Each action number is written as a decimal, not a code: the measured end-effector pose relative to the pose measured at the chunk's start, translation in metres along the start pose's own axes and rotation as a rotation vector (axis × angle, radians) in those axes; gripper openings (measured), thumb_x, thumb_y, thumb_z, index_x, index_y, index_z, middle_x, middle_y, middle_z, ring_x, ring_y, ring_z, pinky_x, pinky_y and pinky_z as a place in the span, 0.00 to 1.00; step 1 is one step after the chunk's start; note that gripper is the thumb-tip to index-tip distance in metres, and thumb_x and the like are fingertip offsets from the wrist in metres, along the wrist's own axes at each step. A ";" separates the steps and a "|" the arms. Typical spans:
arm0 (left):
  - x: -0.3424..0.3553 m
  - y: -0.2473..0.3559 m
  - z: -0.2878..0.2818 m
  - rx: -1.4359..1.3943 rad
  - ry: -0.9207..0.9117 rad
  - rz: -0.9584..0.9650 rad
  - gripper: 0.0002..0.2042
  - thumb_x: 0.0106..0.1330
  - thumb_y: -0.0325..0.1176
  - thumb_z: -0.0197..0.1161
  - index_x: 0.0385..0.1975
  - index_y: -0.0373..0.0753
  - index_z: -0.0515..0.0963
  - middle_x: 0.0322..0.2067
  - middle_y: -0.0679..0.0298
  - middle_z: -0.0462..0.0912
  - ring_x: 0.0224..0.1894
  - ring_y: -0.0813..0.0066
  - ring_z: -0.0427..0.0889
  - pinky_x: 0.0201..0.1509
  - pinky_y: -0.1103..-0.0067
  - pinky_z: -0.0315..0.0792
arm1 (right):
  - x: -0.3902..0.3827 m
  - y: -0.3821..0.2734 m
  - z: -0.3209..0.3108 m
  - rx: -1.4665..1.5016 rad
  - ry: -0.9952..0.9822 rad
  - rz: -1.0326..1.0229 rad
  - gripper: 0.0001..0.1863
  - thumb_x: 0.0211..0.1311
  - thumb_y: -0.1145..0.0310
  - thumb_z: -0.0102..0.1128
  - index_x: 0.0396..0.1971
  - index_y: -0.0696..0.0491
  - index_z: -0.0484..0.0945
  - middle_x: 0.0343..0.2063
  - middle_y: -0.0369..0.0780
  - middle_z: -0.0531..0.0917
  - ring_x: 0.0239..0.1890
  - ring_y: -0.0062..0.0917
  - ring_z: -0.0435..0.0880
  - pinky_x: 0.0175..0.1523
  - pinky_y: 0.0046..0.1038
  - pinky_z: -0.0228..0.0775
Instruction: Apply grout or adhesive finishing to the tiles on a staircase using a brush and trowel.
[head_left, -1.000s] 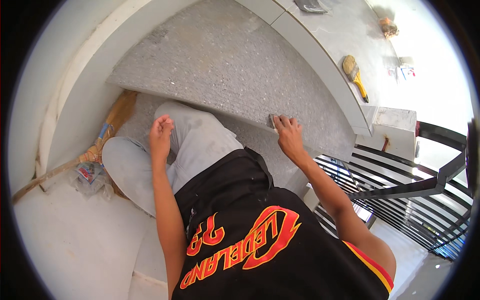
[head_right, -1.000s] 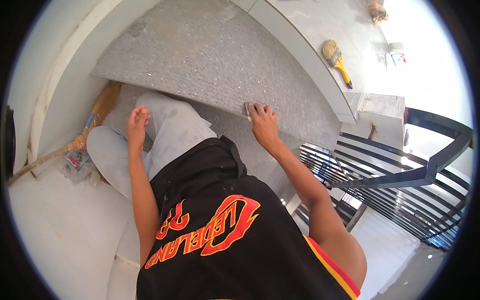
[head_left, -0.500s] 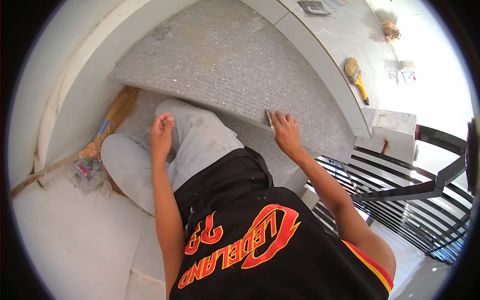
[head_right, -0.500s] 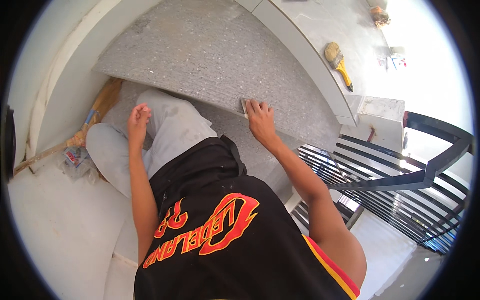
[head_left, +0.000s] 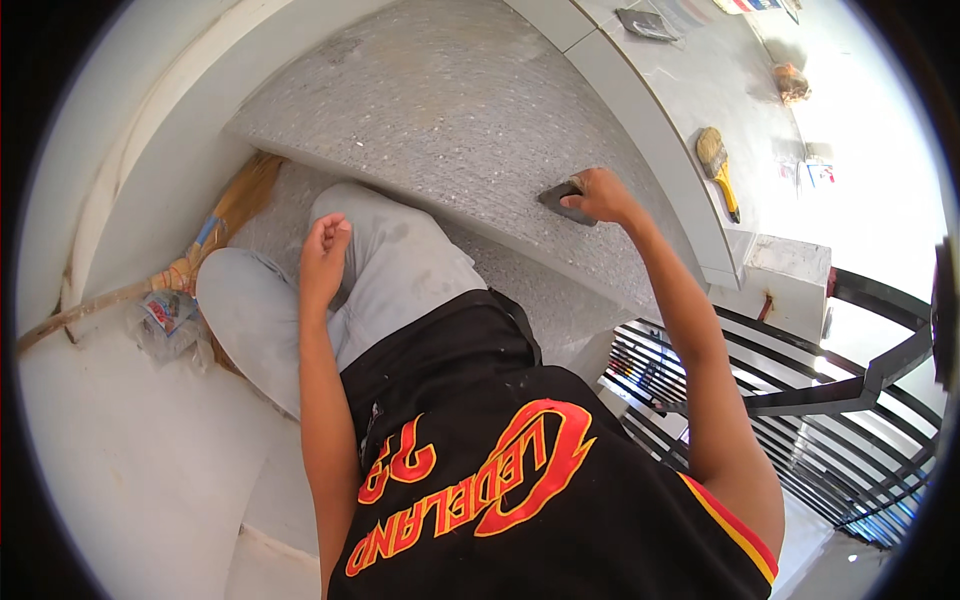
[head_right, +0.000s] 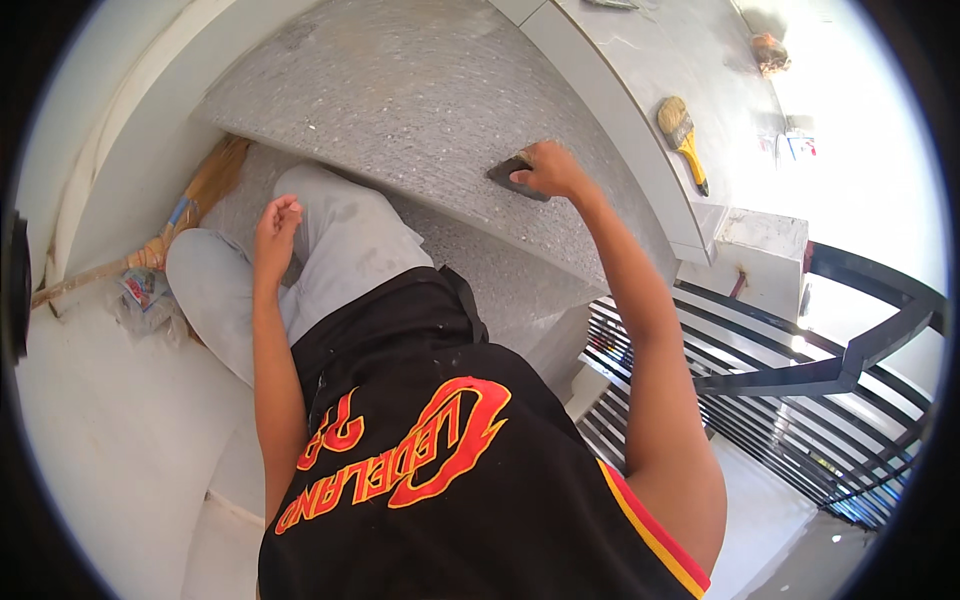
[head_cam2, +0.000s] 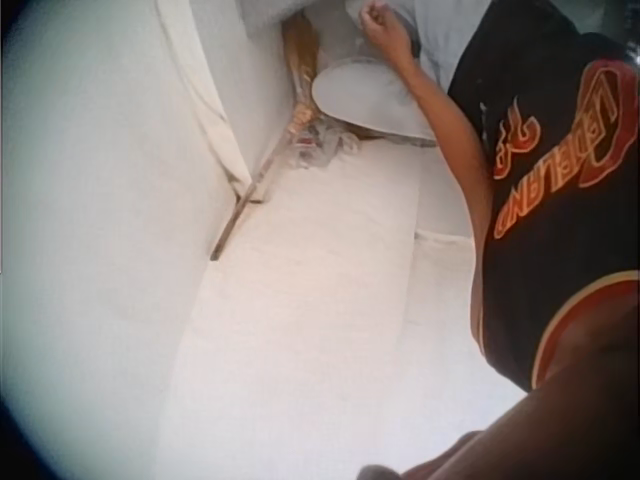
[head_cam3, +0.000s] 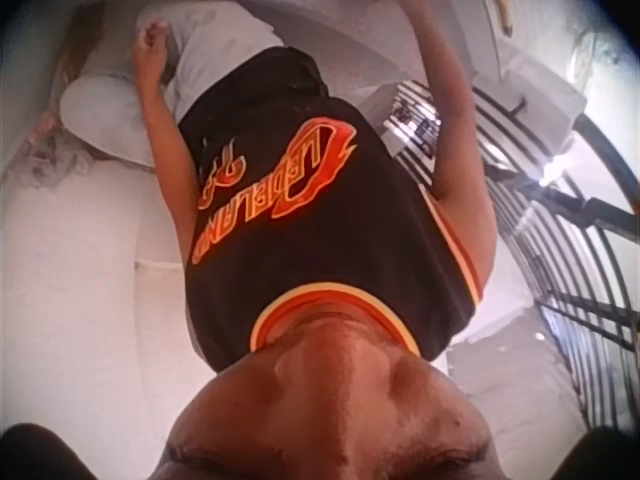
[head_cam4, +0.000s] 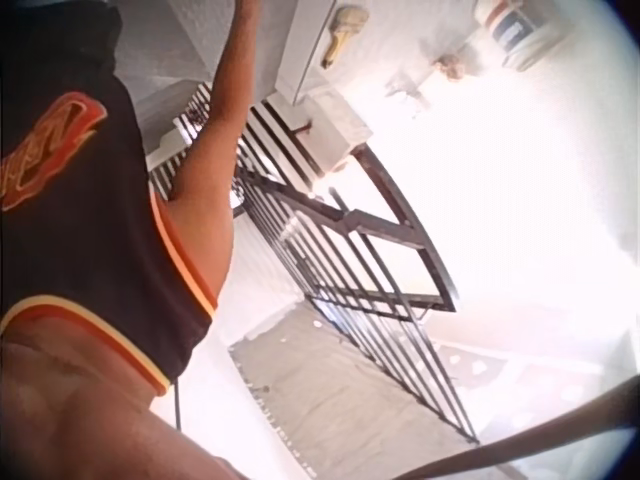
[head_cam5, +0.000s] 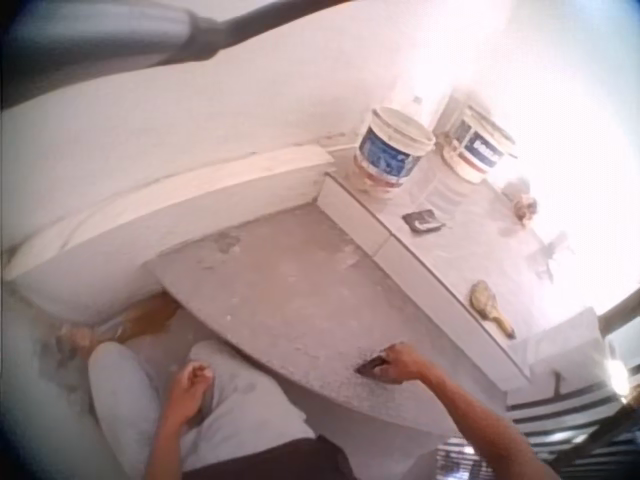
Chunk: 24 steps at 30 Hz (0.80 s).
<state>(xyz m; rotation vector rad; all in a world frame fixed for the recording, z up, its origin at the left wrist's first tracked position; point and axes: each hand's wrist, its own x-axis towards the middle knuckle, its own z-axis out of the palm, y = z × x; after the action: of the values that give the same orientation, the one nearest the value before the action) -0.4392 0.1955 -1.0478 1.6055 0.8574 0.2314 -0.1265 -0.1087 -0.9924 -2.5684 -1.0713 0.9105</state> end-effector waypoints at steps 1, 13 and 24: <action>-0.001 0.000 -0.001 -0.002 0.006 -0.004 0.15 0.63 0.38 0.56 0.42 0.33 0.73 0.32 0.66 0.76 0.34 0.82 0.72 0.41 0.84 0.67 | 0.001 -0.001 0.001 0.006 -0.003 -0.079 0.12 0.44 0.67 0.64 0.22 0.60 0.74 0.19 0.48 0.76 0.22 0.38 0.72 0.30 0.36 0.62; -0.004 0.014 0.006 0.130 -0.012 0.034 0.14 0.62 0.37 0.57 0.42 0.33 0.73 0.32 0.64 0.77 0.34 0.80 0.73 0.41 0.82 0.69 | -0.003 0.001 0.005 0.046 -0.034 -0.013 0.12 0.44 0.67 0.63 0.23 0.60 0.74 0.17 0.48 0.73 0.21 0.37 0.70 0.31 0.35 0.63; -0.007 0.021 0.009 0.176 -0.056 0.033 0.15 0.62 0.37 0.57 0.43 0.33 0.72 0.33 0.61 0.77 0.35 0.77 0.73 0.41 0.81 0.69 | 0.005 0.006 0.005 0.003 -0.082 -0.014 0.14 0.43 0.64 0.63 0.26 0.59 0.77 0.23 0.51 0.78 0.27 0.42 0.77 0.33 0.38 0.66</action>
<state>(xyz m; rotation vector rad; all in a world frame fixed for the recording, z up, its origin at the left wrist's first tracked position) -0.4309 0.1847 -1.0285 1.7824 0.8275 0.1364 -0.1232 -0.1097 -1.0008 -2.5382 -1.1071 1.0217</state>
